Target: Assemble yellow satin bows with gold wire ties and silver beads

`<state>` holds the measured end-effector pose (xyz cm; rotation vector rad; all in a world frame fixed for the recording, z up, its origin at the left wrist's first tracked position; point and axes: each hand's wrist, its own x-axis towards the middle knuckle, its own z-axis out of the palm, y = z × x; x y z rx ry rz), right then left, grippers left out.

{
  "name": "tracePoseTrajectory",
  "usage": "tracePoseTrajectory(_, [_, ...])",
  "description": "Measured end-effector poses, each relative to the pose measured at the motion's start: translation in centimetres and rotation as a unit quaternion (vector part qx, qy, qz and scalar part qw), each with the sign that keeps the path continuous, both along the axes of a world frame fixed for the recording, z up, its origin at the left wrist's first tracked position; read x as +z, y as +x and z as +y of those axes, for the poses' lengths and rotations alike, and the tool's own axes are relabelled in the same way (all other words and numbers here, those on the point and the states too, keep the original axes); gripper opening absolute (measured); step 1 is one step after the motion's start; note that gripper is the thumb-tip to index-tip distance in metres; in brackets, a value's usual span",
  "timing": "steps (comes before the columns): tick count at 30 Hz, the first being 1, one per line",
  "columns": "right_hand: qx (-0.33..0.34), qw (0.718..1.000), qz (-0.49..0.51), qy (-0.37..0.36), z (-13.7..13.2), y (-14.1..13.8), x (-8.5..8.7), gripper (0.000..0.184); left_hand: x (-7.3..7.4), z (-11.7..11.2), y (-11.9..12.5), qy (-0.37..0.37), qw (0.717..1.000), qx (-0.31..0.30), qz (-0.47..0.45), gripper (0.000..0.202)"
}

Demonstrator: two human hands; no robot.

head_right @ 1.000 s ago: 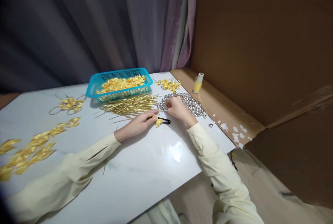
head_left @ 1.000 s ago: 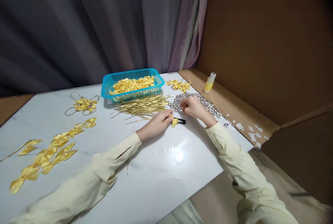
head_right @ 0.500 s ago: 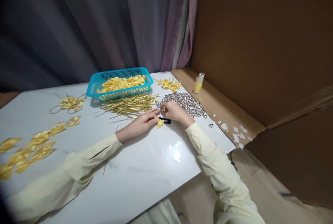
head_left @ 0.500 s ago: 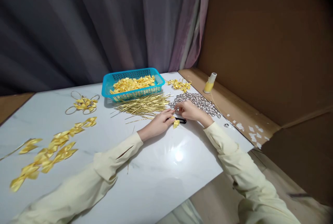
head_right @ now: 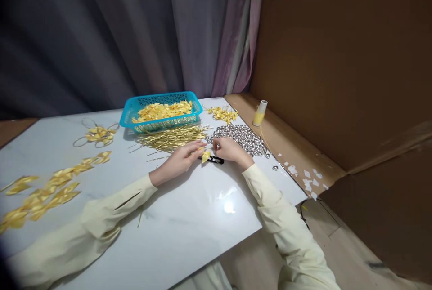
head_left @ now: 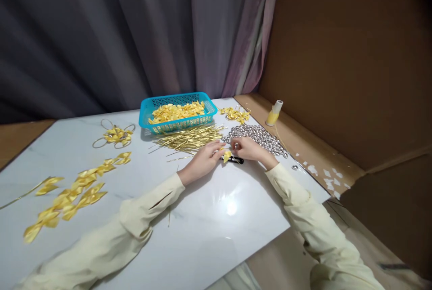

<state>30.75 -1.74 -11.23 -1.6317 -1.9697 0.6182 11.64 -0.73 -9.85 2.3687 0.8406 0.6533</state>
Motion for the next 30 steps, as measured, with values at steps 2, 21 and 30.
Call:
tracePoseTrajectory(2, [-0.012,0.999,0.047,-0.015,-0.3,0.2,0.3,0.009,0.6,-0.2,-0.5,0.021,1.000,0.019,-0.010,0.028])
tracePoseTrajectory(21, [0.013,0.856,0.511,0.077,-6.1,-2.5,12.1,0.018,6.1,-2.1,-7.2,0.208,0.955,0.156,-0.140,0.022])
tracePoseTrajectory(30, [0.073,0.879,0.434,0.185,-8.4,-8.7,18.0,0.014,6.9,-2.6,-10.0,0.182,0.934,0.209,-0.226,0.022])
